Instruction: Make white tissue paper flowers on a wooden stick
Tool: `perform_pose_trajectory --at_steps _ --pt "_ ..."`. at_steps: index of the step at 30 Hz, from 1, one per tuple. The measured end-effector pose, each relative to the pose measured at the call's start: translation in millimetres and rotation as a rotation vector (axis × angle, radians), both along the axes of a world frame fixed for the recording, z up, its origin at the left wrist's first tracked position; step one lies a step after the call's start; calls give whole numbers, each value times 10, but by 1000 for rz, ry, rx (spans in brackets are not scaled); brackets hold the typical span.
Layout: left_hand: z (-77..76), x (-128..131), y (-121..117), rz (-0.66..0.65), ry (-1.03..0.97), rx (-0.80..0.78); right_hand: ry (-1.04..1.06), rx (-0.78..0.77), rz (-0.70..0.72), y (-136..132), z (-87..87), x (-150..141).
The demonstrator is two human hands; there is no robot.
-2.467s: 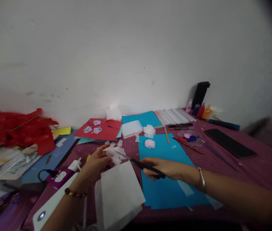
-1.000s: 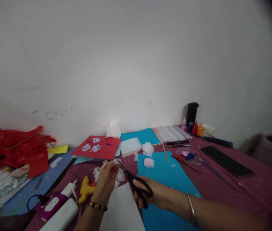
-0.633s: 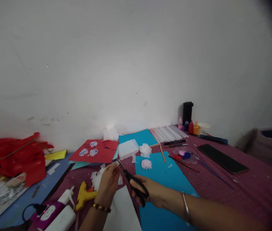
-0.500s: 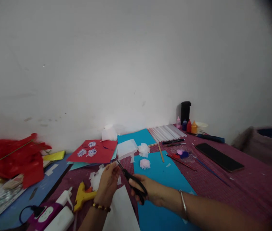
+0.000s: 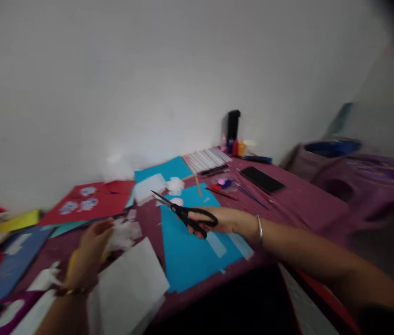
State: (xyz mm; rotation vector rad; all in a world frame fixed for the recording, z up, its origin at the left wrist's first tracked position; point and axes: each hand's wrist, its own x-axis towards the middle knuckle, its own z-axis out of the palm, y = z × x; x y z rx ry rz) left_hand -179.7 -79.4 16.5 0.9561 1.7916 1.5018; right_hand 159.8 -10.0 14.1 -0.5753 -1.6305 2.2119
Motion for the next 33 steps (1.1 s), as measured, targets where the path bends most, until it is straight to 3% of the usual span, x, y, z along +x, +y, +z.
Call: perform_pose_trajectory --at_steps 1,3,4,6,11,13,16,20,26,29,33 --pt "5 -69 8 18 95 -36 -18 75 -26 24 52 229" --pt "-32 -82 95 26 666 -79 -83 199 -110 46 116 682" --pt "-68 0 154 -20 818 -62 -110 241 -171 41 122 893" --pt "-143 347 260 -219 834 -56 -129 283 -246 3 75 1264" --pt "-267 1577 454 -697 515 -95 -56 227 -406 -118 -258 1817" --pt "-286 1882 549 -926 601 -112 -13 198 -406 -130 -403 1912" --pt "-258 2076 681 -1084 846 -202 84 147 -398 -110 -576 1978" --pt "-188 2144 767 -1126 1035 -336 198 89 -417 -77 -693 2013" --pt "-221 2236 673 -1081 912 -516 259 17 -470 -83 -723 2051" --pt "-255 2252 588 -1098 855 -519 277 -55 -467 -82 -741 2058" --pt "-286 2264 493 -1084 894 -445 256 -42 -494 -81 -753 2048"
